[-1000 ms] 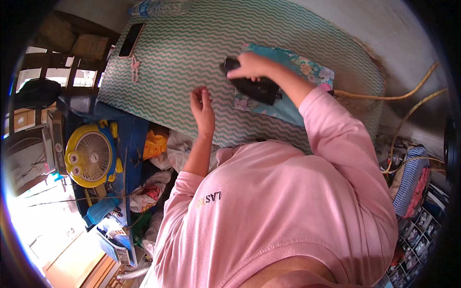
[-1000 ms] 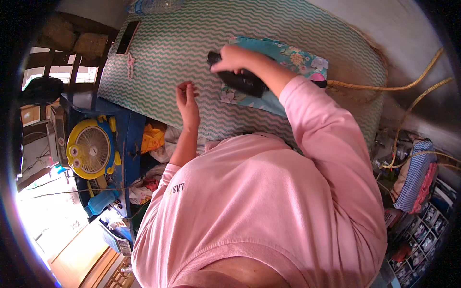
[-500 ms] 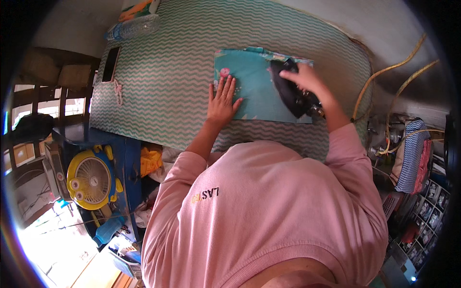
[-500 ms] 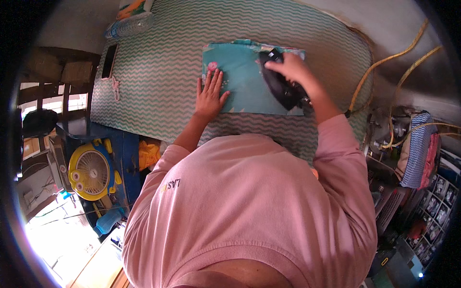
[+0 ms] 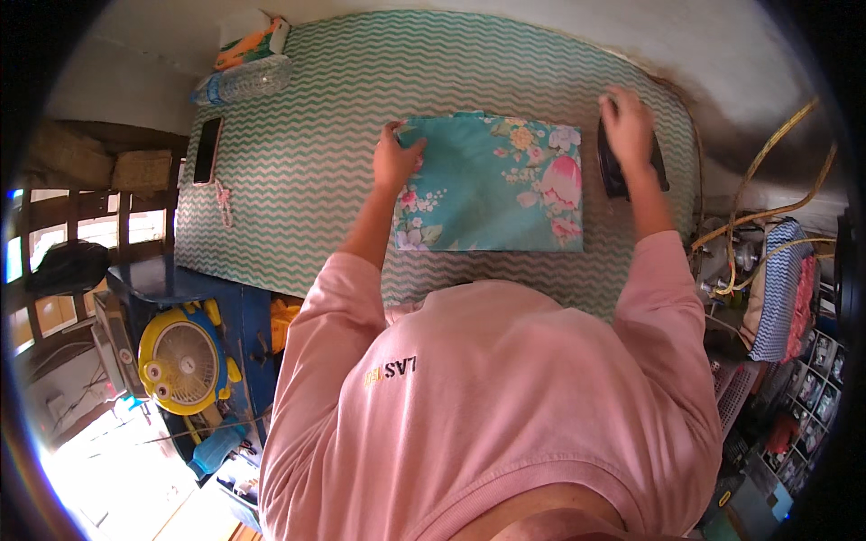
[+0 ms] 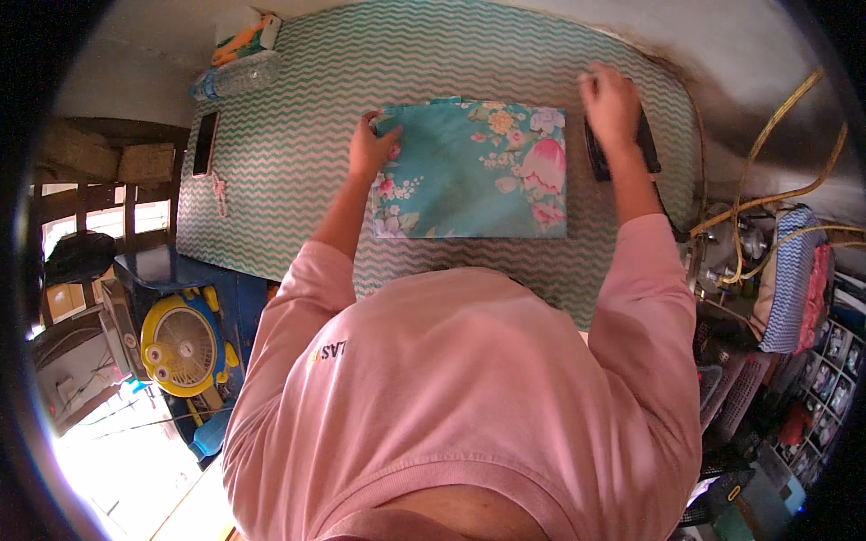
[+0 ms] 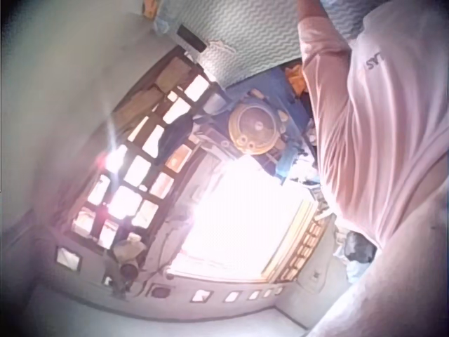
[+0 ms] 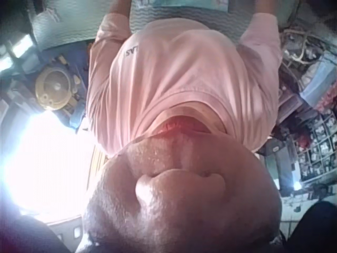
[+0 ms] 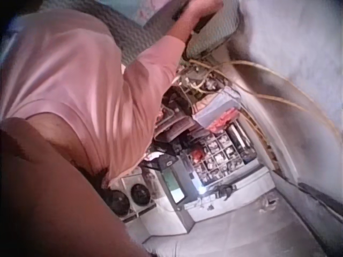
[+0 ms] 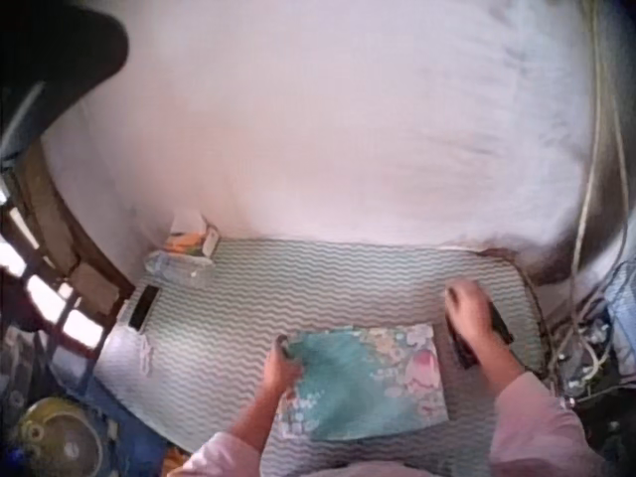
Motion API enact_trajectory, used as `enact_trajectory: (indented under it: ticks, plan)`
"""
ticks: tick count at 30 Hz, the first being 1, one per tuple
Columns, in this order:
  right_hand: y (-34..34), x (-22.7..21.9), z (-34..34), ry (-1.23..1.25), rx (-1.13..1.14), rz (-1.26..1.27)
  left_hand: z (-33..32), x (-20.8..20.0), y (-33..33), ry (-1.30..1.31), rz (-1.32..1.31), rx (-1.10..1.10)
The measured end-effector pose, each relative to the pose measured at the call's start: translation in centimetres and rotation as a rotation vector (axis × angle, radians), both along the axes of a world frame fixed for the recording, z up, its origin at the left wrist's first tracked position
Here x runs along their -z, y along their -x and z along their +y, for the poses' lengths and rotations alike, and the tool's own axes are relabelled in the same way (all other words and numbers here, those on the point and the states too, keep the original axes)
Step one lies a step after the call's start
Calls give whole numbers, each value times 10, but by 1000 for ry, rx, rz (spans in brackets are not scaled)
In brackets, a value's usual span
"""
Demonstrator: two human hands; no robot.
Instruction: The person irons a series of cloths by hand using an iron on an ironing board. The person spreads each piece of cloth flat on the board, glides the iron over the surface, folds the cloth, and places it into a nearby laundry basket.
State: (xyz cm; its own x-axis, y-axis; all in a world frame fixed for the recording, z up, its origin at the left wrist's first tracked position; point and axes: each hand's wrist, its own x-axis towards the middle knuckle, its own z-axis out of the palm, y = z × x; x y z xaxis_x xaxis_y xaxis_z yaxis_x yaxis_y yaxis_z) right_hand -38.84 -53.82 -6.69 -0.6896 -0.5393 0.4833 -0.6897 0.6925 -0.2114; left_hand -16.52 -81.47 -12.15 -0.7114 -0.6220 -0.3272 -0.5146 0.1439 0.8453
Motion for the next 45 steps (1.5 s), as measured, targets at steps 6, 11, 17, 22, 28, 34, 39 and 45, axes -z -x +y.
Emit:
enact_trajectory:
  ticks: [6, 11, 17, 22, 28, 34, 39, 45]
  plan:
    - [-27, 56, -23, -507, -64, -297, -28, 0, 11, -440, 118, 87]
    - [0, -38, -31, -233, -139, -210, -37, -116, -10, 104, 481, 122]
    - [-32, -161, 2, -55, -310, -101, -29, -182, -22, 526, 803, 202]
    - [-75, -88, 24, -312, -415, -59, -9, -86, -61, 396, 558, 95]
    - [-88, -23, 69, -376, -498, -506, 24, 32, -130, -253, 234, 25]
    - [22, 10, 84, -167, 139, -14, 39, 9, -110, -358, 119, -108]
    - [34, 2, 73, 189, 247, -1020, 40, 27, -118, -166, 89, 77]
    - [-31, -34, 51, 256, 154, -967, 47, 22, -123, -263, 118, -57]
